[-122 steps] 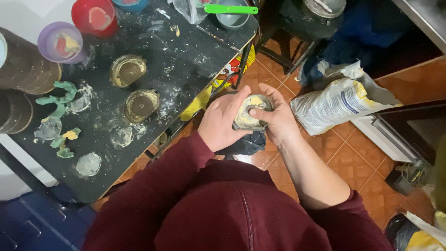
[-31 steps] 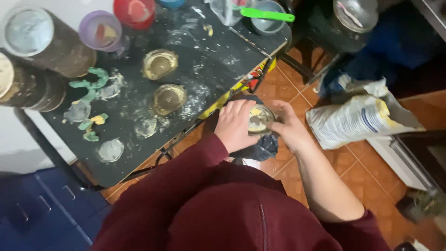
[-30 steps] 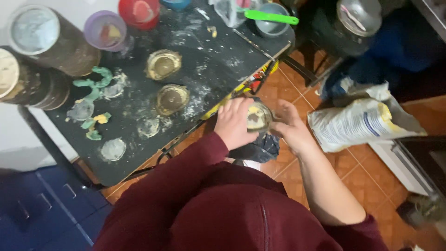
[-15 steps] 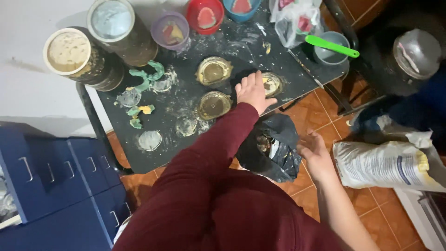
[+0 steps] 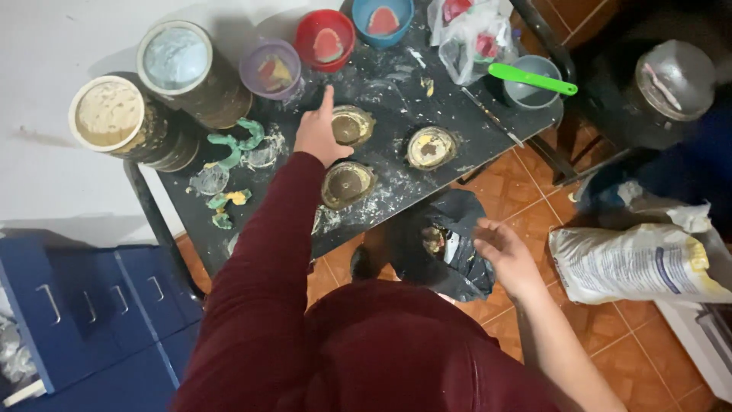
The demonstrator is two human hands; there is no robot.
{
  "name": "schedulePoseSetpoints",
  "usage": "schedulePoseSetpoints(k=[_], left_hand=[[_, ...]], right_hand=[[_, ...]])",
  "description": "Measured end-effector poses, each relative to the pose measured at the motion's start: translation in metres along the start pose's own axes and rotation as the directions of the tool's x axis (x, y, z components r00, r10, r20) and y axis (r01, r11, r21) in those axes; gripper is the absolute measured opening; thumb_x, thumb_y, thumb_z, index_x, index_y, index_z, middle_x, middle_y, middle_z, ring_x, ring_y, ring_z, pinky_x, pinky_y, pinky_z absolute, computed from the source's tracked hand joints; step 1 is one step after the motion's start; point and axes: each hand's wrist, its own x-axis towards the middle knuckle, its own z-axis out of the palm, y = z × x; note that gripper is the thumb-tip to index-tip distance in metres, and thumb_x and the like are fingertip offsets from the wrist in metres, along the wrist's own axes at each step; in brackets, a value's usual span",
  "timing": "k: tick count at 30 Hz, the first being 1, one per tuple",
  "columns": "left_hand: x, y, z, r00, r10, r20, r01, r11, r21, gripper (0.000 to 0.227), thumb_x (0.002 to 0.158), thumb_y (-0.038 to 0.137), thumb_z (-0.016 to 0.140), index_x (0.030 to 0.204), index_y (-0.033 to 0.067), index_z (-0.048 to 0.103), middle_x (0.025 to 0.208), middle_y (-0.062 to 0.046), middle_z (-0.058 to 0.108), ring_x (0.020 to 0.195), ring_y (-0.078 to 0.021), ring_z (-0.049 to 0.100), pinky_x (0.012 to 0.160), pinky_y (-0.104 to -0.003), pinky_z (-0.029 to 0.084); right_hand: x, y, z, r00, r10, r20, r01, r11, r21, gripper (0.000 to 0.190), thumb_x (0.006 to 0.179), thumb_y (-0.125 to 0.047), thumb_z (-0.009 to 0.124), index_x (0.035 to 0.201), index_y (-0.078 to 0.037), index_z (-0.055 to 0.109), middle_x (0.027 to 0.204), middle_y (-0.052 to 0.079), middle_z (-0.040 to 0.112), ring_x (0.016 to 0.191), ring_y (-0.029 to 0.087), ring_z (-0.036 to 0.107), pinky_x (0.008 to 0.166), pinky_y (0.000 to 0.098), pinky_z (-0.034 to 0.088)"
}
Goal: The person cleans several small metal molds by scraping residue from their surfaces and rinsing them in a sink. They then retrieve a small container and a brush, and apply a substance from the container into one of the molds.
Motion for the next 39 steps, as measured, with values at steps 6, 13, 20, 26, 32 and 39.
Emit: schedulePoseSetpoints(k=[6, 13, 20, 26, 32, 39], left_hand=[[-0.041, 0.13, -0.055, 0.904, 0.4, -0.149, -0.425, 0.88, -0.213, 0.123, 0.057, 0.018, 0.093, 0.161, 0.0049, 0.028, 0.138, -0.017, 0.062, 0.122, -0.0406, 0.057, 0.107, -0.044, 0.046], [-0.083, 0.256, -0.018, 0.495, 0.868, -0.035, -0.864, 0.496, 0.088, 0.07, 0.087, 0.016, 0.077, 0.152, 0.0177, 0.052, 0.151, -0.001, 0.055, 0.134, -0.0265, 0.05, 0.107, -0.044, 0.04], [-0.116, 0.273, -0.012, 0.647, 0.761, -0.052, -0.753, 0.648, 0.111, 0.076, 0.076, 0.02, 0.078, 0.147, 0.0101, 0.051, 0.156, -0.008, 0.048, 0.144, -0.0298, 0.042, 0.115, -0.05, 0.033], [-0.154, 0.256, -0.001, 0.721, 0.693, -0.016, -0.69, 0.715, -0.113, 0.088, 0.073, 0.023, 0.085, 0.149, 0.003, 0.046, 0.156, -0.012, 0.047, 0.144, -0.0354, 0.042, 0.115, -0.053, 0.034], [-0.172, 0.264, -0.001, 0.714, 0.694, -0.098, -0.696, 0.686, -0.212, 0.084, 0.077, 0.022, 0.083, 0.149, 0.0001, 0.046, 0.155, -0.014, 0.05, 0.143, -0.0373, 0.045, 0.117, -0.051, 0.036], [-0.182, 0.264, -0.003, 0.722, 0.679, -0.131, -0.689, 0.691, -0.22, 0.083, 0.077, 0.022, 0.083, 0.148, -0.0002, 0.047, 0.152, -0.014, 0.053, 0.141, -0.0364, 0.047, 0.116, -0.05, 0.036]], right_hand=[[-0.003, -0.046, -0.013, 0.999, 0.012, 0.046, -0.014, 0.999, 0.046, 0.043, 0.096, -0.011, 0.064, 0.137, 0.0, 0.06, 0.121, 0.007, 0.068, 0.108, 0.017, 0.063, 0.096, 0.0315, 0.05], [-0.027, -0.125, -0.032, 0.943, -0.33, 0.027, 0.331, 0.943, -0.035, 0.071, 0.085, 0.005, 0.069, 0.15, -0.007, 0.043, 0.13, 0.0, 0.062, 0.122, 0.013, 0.059, 0.101, 0.0298, 0.05], [-0.063, -0.084, -0.061, 0.711, -0.665, -0.227, 0.426, 0.665, -0.614, 0.06, 0.08, 0.005, 0.078, 0.135, -0.011, 0.06, 0.109, 0.004, 0.07, 0.108, 0.022, 0.065, 0.097, 0.0368, 0.05], [-0.082, -0.083, -0.068, 0.446, -0.892, -0.077, 0.356, 0.255, -0.899, 0.043, 0.071, -0.007, 0.086, 0.11, -0.017, 0.074, 0.092, 0.003, 0.063, 0.096, 0.026, 0.058, 0.099, 0.0485, 0.037], [-0.09, -0.088, -0.075, 0.391, -0.9, -0.193, 0.337, 0.335, -0.88, 0.039, 0.072, -0.006, 0.084, 0.108, -0.019, 0.075, 0.092, 0.005, 0.058, 0.097, 0.028, 0.053, 0.092, 0.0424, 0.037], [-0.082, -0.097, -0.086, 0.395, -0.897, -0.199, 0.231, 0.307, -0.923, 0.031, 0.076, -0.007, 0.087, 0.102, -0.019, 0.075, 0.095, 0.006, 0.058, 0.1, 0.029, 0.054, 0.09, 0.0439, 0.037]])
